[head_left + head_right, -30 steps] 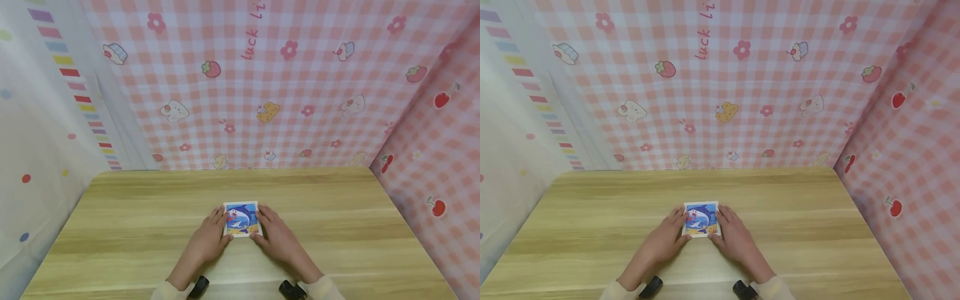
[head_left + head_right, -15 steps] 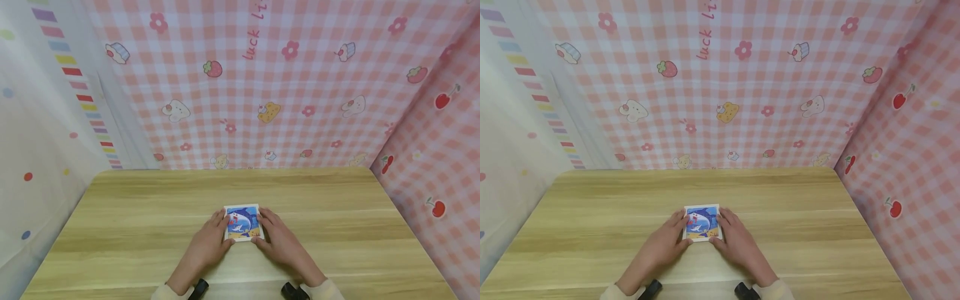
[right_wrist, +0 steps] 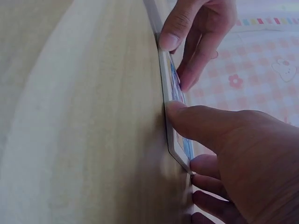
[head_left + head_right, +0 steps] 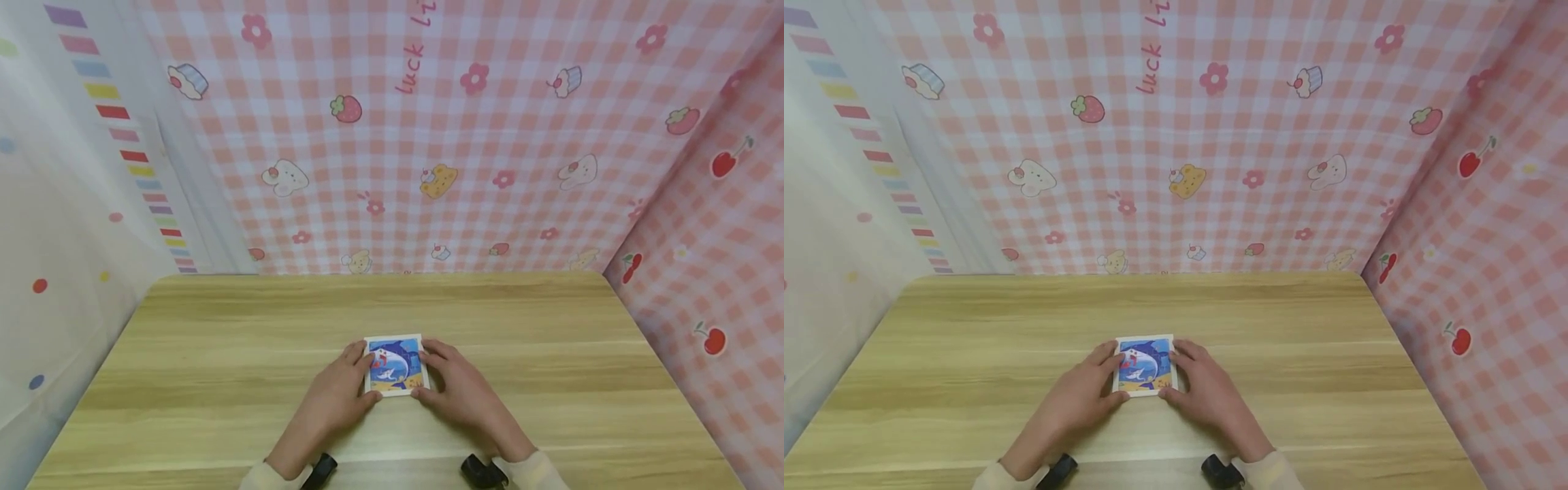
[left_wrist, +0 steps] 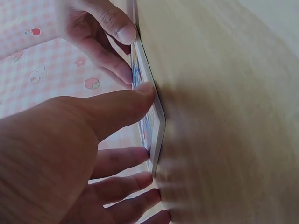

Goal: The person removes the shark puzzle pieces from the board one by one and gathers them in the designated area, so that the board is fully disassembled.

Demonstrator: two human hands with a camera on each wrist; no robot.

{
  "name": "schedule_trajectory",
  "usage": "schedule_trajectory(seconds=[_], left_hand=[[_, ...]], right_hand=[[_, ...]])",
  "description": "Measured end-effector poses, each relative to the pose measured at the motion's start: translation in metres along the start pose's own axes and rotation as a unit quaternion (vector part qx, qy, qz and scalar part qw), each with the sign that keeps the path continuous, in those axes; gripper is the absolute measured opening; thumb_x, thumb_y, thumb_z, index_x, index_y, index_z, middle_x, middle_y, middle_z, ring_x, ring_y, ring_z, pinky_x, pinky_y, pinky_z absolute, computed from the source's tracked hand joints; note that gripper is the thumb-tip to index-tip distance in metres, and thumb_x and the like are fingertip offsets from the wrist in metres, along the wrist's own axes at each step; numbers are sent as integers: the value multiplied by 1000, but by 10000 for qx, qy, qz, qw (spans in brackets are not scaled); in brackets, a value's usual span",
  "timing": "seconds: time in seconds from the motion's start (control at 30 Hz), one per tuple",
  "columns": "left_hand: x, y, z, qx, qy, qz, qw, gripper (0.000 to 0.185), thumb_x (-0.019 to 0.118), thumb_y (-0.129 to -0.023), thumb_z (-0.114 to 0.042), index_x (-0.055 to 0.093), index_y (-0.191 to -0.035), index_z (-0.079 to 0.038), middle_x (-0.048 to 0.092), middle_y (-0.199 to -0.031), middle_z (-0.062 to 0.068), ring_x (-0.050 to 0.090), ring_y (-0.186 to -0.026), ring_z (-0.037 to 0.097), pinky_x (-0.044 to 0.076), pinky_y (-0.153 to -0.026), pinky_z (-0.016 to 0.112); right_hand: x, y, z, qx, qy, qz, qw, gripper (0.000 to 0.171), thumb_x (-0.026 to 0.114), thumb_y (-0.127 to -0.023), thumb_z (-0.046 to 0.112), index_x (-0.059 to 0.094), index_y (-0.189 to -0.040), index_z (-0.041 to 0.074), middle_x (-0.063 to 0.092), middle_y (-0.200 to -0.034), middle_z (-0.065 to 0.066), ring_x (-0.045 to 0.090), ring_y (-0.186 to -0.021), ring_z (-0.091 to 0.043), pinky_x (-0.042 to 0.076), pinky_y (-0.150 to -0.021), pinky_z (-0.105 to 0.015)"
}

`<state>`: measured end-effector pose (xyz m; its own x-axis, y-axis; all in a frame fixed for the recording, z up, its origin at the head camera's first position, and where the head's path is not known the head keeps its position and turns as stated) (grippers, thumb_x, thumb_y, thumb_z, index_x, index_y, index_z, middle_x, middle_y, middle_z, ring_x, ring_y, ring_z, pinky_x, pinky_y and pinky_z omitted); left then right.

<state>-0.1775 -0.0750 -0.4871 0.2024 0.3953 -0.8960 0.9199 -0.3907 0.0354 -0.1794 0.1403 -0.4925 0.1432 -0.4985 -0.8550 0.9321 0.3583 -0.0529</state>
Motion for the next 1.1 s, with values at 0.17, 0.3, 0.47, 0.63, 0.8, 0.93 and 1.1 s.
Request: schedule_trajectory(seconds=[0.17, 0.3, 0.47, 0.63, 0.8, 0.93, 1.1], left_hand=[[-2, 0, 0, 72, 38, -231, 9997, 61, 78, -90, -34, 60, -141, -4, 47, -156, 23, 45, -146, 39, 43, -117, 57], [-3, -3, -2, 210, -30, -429, 9989, 57, 77, -90, -34, 63, -138, -7, 52, -151, 23, 49, -142, 39, 44, -116, 57], [0, -7, -7, 418, 81, -404, 9983, 54, 75, -92, -35, 64, -138, -9, 49, -154, 21, 41, -148, 40, 38, -121, 56], [7, -9, -10, 443, 237, -160, 9986, 55, 73, -95, -35, 59, -144, -14, 39, -162, 17, 28, -155, 40, 35, -123, 57], [12, -9, -13, 542, 257, -61, 9982, 55, 70, -97, -32, 56, -147, -17, 34, -166, 13, 23, -158, 38, 34, -123, 57], [15, -11, -17, 735, 251, -49, 9970, 54, 67, -99, -33, 55, -149, -16, 35, -166, 13, 26, -157, 38, 31, -125, 56], [20, -11, -18, 861, 9, 107, 9962, 56, 62, -102, -35, 50, -153, -18, 32, -167, 14, 27, -156, 38, 30, -125, 56]], right_hand=[[0, -1, -4, -45, -3, -37, 10000, 66, 83, -85, 36, 62, -140, 5, 50, -157, -7, 46, -146, -31, 40, -121, -50], [-1, -1, -8, -91, -97, -194, 9997, 59, 81, -87, 29, 64, -138, 5, 54, -154, -8, 49, -144, -31, 40, -121, -50], [-2, -2, -12, -38, -354, -340, 9988, 52, 80, -88, 25, 66, -136, 8, 57, -151, -5, 51, -143, -28, 39, -122, -49], [-1, -4, -14, -7, -494, -339, 9982, 48, 79, -88, 24, 68, -134, 11, 59, -149, -3, 52, -142, -27, 40, -121, -49], [-1, -4, -15, 18, -582, -338, 9977, 47, 79, -88, 22, 68, -133, 11, 60, -148, -4, 52, -141, -28, 40, -121, -50], [-2, -5, -14, 30, -673, -380, 9970, 47, 79, -88, 21, 68, -133, 11, 60, -147, -4, 53, -140, -27, 41, -120, -50], [-1, -6, -15, 110, -775, -386, 9962, 48, 79, -88, 21, 67, -134, 11, 60, -147, -3, 53, -140, -26, 40, -121, -49]])
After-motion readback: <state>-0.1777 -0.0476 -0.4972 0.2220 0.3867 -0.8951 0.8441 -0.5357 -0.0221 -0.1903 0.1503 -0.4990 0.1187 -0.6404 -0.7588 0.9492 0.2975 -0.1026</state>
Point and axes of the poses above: each hand's wrist, its own y-axis away from the middle knuckle, its own x-axis out of the palm, z = x × y, the point moved 4 cm from there along -y, towards the middle knuckle
